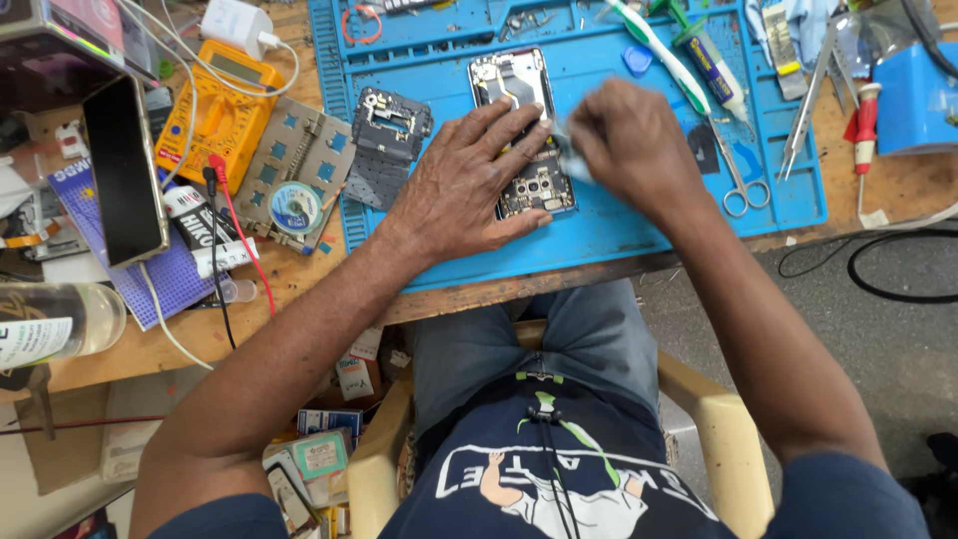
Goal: The person uses tweezers to manipulate small components inside a disassembled smartphone chassis on a blue work mat. They then wipe the interior surfaces with a cloth and a cotton swab, handling the device and tools throughout.
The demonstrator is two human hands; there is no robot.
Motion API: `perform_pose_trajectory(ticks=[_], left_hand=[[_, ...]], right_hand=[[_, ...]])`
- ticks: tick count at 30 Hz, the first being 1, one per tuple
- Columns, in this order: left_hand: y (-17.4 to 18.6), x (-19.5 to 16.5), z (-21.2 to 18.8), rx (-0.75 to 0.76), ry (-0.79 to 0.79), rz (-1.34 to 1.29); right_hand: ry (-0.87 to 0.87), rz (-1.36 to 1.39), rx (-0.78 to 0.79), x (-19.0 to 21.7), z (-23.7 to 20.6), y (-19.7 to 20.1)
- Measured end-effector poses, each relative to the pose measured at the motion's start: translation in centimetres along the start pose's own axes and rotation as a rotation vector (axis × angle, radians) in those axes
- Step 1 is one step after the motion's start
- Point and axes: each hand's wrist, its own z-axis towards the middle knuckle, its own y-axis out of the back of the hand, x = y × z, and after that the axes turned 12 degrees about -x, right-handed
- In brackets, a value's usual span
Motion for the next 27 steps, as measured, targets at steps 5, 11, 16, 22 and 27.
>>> perform_pose_trajectory(ticks=[5,11,16,22,27], left_hand=[[0.3,0.0,-0.1,0.026,0.002,-0.015],[0.2,0.0,0.0,-0.015,-0.010,0.002],[-0.1,0.3,-0.2,0.005,-0.005,-0.001],[-0.7,0.2,-0.3,-0.002,-0.002,0.024],[-0.8,0.3,-0.3,-0.002,0.003,0.011]], right_hand=[[-0.123,-0.033,0.080,0.2,-0.6,0.2],[-0.303,0.165,0.018,-1.0,1.6,1.4],[-0.516,0.297,0.190,-0.6,-0.2,3.8],[-0.426,0.003,0.200,1.0,0.1,1.7],[-0.416,0.022,0.252,0.8,0.4,1.6]])
